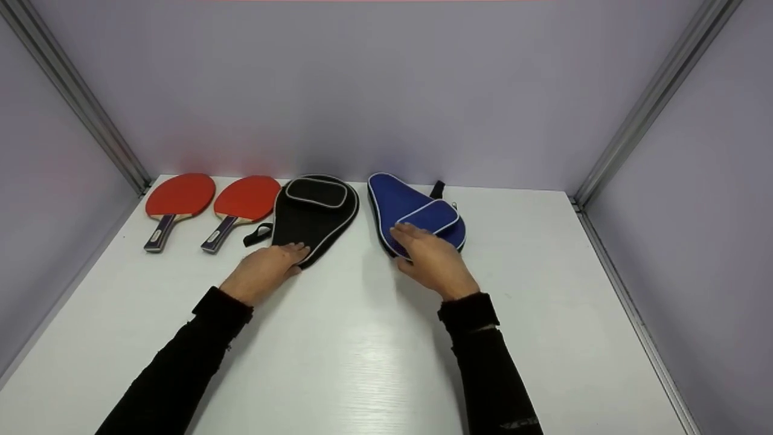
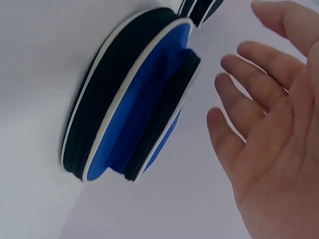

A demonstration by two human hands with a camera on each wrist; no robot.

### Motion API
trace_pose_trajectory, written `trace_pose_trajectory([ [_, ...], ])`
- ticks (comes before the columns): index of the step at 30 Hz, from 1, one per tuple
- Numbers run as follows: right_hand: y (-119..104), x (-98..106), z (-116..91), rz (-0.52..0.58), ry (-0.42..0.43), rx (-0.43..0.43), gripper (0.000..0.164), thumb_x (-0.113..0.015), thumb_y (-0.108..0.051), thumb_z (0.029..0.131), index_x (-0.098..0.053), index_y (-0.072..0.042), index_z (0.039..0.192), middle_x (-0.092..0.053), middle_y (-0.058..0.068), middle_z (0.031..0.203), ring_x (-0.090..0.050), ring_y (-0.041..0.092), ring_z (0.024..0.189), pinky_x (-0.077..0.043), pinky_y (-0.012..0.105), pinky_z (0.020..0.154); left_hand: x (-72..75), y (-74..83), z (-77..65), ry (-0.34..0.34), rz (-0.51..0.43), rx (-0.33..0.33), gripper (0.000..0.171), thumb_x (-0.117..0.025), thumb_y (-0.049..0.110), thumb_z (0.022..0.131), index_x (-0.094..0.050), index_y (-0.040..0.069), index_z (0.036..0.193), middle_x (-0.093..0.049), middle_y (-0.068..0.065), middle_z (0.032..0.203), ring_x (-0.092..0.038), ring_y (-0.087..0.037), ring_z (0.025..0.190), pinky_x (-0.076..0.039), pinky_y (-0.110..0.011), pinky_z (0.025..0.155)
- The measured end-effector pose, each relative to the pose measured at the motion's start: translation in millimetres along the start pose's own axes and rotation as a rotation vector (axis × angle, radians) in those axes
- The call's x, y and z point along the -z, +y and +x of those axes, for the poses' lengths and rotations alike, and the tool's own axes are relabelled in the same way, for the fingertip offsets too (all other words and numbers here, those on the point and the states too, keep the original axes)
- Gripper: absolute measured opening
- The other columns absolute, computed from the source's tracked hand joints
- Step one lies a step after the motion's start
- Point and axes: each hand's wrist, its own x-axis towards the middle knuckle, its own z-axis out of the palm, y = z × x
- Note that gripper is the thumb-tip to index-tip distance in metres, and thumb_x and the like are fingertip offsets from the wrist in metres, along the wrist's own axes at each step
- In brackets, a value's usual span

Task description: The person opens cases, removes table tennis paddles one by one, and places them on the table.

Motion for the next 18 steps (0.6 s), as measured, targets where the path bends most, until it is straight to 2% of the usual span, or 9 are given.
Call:
trace_pose_trajectory([
  [1, 4, 2, 0, -0.002, 0.009, -0.018, 0.068, -0.076, -0.018, 0.113, -0.053, -0.004, 0.175, -0.05, 0.022, 0.184, -0.052, 0.047, 0.169, -0.051, 0.068, 0.134, 11.3, 5.4, -4.1, 0.012, -0.002, -0.001, 0.054, -0.084, 0.027, 0.111, -0.072, 0.01, 0.161, -0.077, -0.011, 0.16, -0.079, -0.031, 0.142, -0.075, -0.047, 0.099],
  [3, 14, 5, 1, -0.008, 0.02, -0.052, 0.073, -0.077, -0.018, 0.113, -0.047, -0.003, 0.178, -0.045, 0.023, 0.187, -0.047, 0.049, 0.172, -0.048, 0.071, 0.135, 18.1, 9.6, -7.4, 0.052, -0.036, 0.0, 0.052, -0.086, 0.023, 0.108, -0.075, 0.008, 0.157, -0.079, -0.013, 0.156, -0.081, -0.033, 0.138, -0.075, -0.048, 0.098],
  [7, 32, 12, 3, -0.025, -0.01, -0.121, 0.083, -0.078, -0.018, 0.111, -0.038, -0.003, 0.183, -0.036, 0.024, 0.191, -0.041, 0.052, 0.175, -0.044, 0.08, 0.134, 38.7, 20.5, -14.6, 0.076, -0.049, 0.005, 0.05, -0.088, 0.018, 0.106, -0.077, 0.005, 0.152, -0.081, -0.015, 0.152, -0.082, -0.034, 0.136, -0.075, -0.051, 0.097],
  [10, 46, 18, 7, -0.051, -0.041, -0.139, 0.086, -0.079, -0.016, 0.11, -0.036, -0.003, 0.183, -0.034, 0.025, 0.192, -0.04, 0.055, 0.174, -0.042, 0.082, 0.134, 35.1, 19.9, -12.4, 0.047, -0.055, 0.017, 0.05, -0.087, 0.019, 0.108, -0.076, 0.005, 0.155, -0.08, -0.015, 0.154, -0.081, -0.035, 0.138, -0.075, -0.053, 0.098],
  [14, 62, 28, 13, -0.088, -0.078, -0.112, 0.088, -0.082, -0.011, 0.107, -0.037, -0.001, 0.182, -0.034, 0.028, 0.191, -0.039, 0.059, 0.173, -0.042, 0.081, 0.135, 20.3, 13.4, -9.1, 0.04, -0.119, 0.038, 0.052, -0.085, 0.02, 0.109, -0.074, 0.005, 0.157, -0.078, -0.016, 0.158, -0.078, -0.038, 0.143, -0.073, -0.053, 0.103],
  [16, 68, 31, 16, -0.094, -0.113, -0.103, 0.089, -0.081, -0.008, 0.106, -0.036, -0.002, 0.183, -0.032, 0.028, 0.191, -0.036, 0.059, 0.175, -0.04, 0.082, 0.136, 15.5, 12.1, -9.0, 0.053, -0.133, 0.04, 0.051, -0.086, 0.019, 0.108, -0.074, 0.004, 0.155, -0.078, -0.018, 0.156, -0.078, -0.039, 0.142, -0.074, -0.054, 0.102],
  [18, 72, 33, 19, -0.087, -0.159, -0.108, 0.09, -0.078, -0.006, 0.106, -0.034, -0.004, 0.184, -0.03, 0.028, 0.192, -0.032, 0.057, 0.177, -0.037, 0.083, 0.137, 21.2, 15.3, -10.8, 0.059, -0.103, 0.032, 0.05, -0.087, 0.022, 0.108, -0.076, 0.003, 0.153, -0.08, -0.018, 0.152, -0.08, -0.038, 0.138, -0.075, -0.054, 0.097],
])
